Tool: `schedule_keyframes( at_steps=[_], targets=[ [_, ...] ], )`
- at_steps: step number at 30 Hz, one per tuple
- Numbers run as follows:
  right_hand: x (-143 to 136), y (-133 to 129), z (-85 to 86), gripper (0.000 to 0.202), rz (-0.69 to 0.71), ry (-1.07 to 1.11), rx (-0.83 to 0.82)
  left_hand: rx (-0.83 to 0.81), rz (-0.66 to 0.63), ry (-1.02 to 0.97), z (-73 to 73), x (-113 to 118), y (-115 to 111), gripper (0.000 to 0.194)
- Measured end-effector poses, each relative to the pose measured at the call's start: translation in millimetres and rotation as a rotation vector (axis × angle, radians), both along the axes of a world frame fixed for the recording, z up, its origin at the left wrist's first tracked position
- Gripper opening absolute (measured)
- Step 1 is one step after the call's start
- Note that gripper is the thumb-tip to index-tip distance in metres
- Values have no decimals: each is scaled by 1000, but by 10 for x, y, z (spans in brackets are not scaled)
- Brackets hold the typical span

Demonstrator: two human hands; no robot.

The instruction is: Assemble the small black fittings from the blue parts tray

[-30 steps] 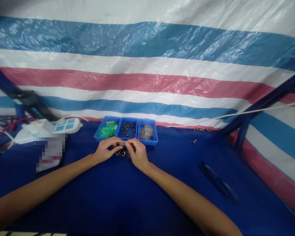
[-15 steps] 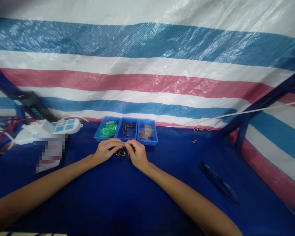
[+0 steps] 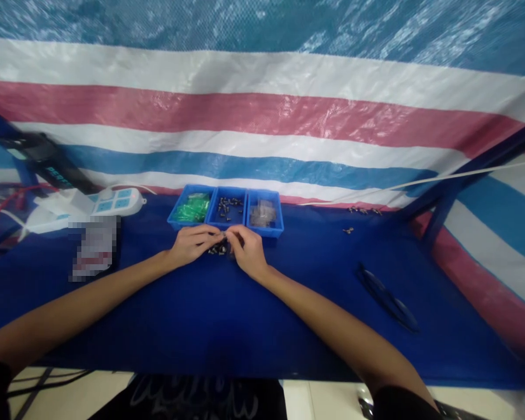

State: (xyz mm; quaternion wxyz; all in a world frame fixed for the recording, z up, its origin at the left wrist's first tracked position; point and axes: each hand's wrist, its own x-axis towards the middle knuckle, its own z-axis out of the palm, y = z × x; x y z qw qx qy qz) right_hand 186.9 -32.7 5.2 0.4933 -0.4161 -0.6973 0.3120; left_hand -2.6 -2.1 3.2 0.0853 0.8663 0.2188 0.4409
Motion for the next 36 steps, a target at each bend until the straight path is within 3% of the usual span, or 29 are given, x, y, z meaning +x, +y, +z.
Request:
schedule_keyframes(
  at_steps=[17,23,28,36],
  targets=[
    [0,6,-39,20,-13,-9,34,19,-18,5,-20,-16,11,19],
    [5,-7,-31,18,-24,-18,54,-196,33,-63,63,0,-42,14],
    [1,-19,-33,16,-7,-14,47,-385,22,-141,25,18,-33,20],
    [-7,-6,-48,16,9,2,45,-348,20,-75,-1,11,-33,20]
  ],
)
